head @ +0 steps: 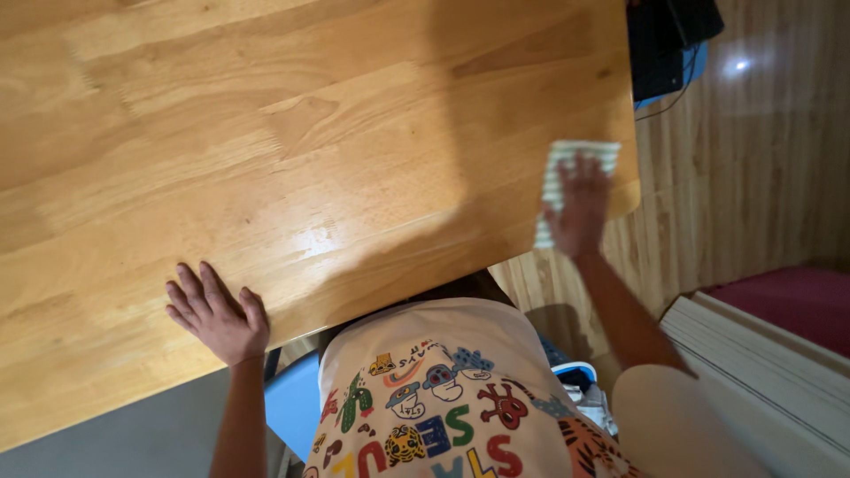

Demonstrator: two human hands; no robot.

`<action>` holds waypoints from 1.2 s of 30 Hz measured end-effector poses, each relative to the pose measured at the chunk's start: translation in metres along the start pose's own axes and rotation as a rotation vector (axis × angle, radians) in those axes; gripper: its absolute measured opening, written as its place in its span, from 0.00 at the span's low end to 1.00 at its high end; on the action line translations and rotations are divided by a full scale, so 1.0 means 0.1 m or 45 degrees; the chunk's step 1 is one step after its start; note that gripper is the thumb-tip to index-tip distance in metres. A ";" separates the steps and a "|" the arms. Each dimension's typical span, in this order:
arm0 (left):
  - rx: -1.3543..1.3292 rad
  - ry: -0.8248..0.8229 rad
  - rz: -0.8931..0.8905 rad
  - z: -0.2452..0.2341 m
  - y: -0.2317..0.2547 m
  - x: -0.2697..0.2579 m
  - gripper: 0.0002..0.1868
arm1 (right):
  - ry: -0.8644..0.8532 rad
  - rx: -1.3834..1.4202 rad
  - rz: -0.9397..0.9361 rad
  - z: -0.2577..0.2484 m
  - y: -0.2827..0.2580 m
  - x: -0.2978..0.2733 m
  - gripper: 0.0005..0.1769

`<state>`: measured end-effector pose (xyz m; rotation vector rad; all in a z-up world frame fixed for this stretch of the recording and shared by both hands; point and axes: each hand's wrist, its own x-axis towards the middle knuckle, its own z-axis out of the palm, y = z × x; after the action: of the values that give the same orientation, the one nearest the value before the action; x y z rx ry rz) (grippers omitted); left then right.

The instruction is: The person wipes a wooden table surface with a green and white striped cloth. They move the cloth across the table in various directions, covering different areas. A smartphone is visible on the table, playing a video.

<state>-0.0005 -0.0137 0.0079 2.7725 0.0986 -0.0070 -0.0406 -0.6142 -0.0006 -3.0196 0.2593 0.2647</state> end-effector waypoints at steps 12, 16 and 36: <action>-0.028 -0.015 -0.033 -0.01 -0.01 -0.01 0.36 | 0.151 0.030 0.144 -0.16 0.28 0.27 0.39; -0.042 -0.012 -0.024 0.00 -0.06 -0.01 0.36 | 0.024 0.005 0.015 -0.04 -0.43 0.31 0.40; -0.098 -0.008 -0.062 -0.01 -0.12 -0.02 0.36 | -0.275 0.133 -0.907 0.04 -3.86 0.48 0.43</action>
<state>-0.0033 -0.0021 0.0047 2.6924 0.1613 -0.0234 0.0738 -0.2430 0.0187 -2.7219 -0.7720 0.4743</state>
